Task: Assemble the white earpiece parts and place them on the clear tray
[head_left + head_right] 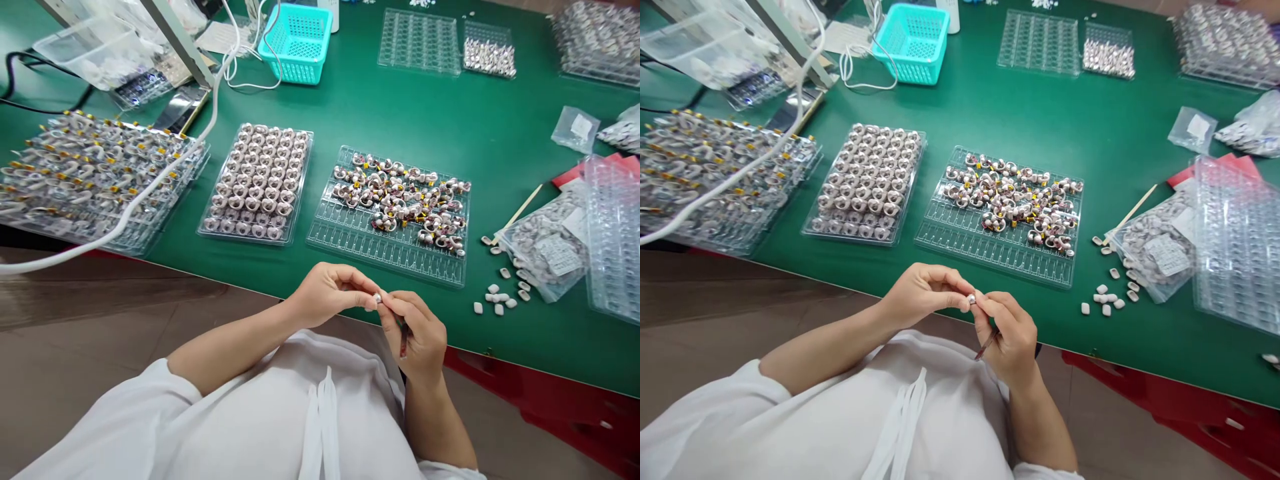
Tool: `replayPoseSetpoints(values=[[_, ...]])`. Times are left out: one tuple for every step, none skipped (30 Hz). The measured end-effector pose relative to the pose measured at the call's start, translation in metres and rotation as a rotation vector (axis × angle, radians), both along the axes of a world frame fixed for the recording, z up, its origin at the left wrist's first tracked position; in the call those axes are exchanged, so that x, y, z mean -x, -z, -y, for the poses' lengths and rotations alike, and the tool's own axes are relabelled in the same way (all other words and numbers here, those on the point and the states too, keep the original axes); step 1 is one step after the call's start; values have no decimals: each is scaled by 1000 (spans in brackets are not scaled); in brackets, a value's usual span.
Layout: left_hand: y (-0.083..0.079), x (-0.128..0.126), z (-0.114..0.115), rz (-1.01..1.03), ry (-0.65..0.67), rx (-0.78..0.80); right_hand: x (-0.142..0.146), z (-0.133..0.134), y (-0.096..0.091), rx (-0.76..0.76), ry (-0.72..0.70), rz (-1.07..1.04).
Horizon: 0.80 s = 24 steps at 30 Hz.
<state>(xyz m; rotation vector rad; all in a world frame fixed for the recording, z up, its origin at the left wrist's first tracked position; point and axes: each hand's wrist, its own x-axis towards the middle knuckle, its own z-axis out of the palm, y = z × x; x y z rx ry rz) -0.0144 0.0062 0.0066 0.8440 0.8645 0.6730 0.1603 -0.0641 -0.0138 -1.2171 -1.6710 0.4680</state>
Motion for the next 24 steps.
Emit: replayPoseSetpoints(values=[[0,2,-3,21,50,53,-1,0,-3,29,-47,-25],[0,4,-7,37,100,93,-3,-1,-6,58,-93,-51],[0,6,-10,51,148,120,-4,-1,-9,86,-135,-78],[0,8,-12,64,195,138,-4,-1,-11,109,-169,-104],[1,9,-14,74,233,148,-4,-1,-13,126,-199,-127],[1,10,-16,79,260,152,-4,0,-14,139,-219,-146],[2,11,-16,79,282,150,-4,0,-14,147,-232,-162],[2,11,-16,80,299,144,-4,1,-13,151,-238,-175],[3,11,-15,82,314,137,-4,2,-12,150,-242,-186],[3,12,-15,87,327,134,-3,2,-11,151,-242,-193],[4,12,-14,91,333,134,-3,2,-10,151,-243,-197],[4,12,-13,93,336,139,-3,3,-10,153,-245,-202],[5,12,-12,95,333,144,-2,3,-9,153,-247,-207],[5,13,-11,97,326,149,-2,2,-9,153,-249,-214],[6,13,-11,97,320,151,-1,2,-10,152,-249,-223],[6,13,-10,99,313,152,-1,2,-10,150,-251,-233],[7,13,-10,101,307,153,0,2,-10,148,-252,-243],[8,14,-10,104,302,152,1,2,-10,150,-254,-250],[9,14,-10,107,299,153,1,2,-9,153,-257,-255],[9,15,-10,110,296,153,2,2,-8,159,-259,-259],[10,15,-10,112,295,153,3,2,-7,165,-261,-261],[11,16,-10,114,294,152,3,2,-7,172,-260,-263],[11,16,-10,115,291,151,3,2,-6,177,-258,-264],[11,17,-10,116,287,152,3,2,-6,178,-256,-264]])
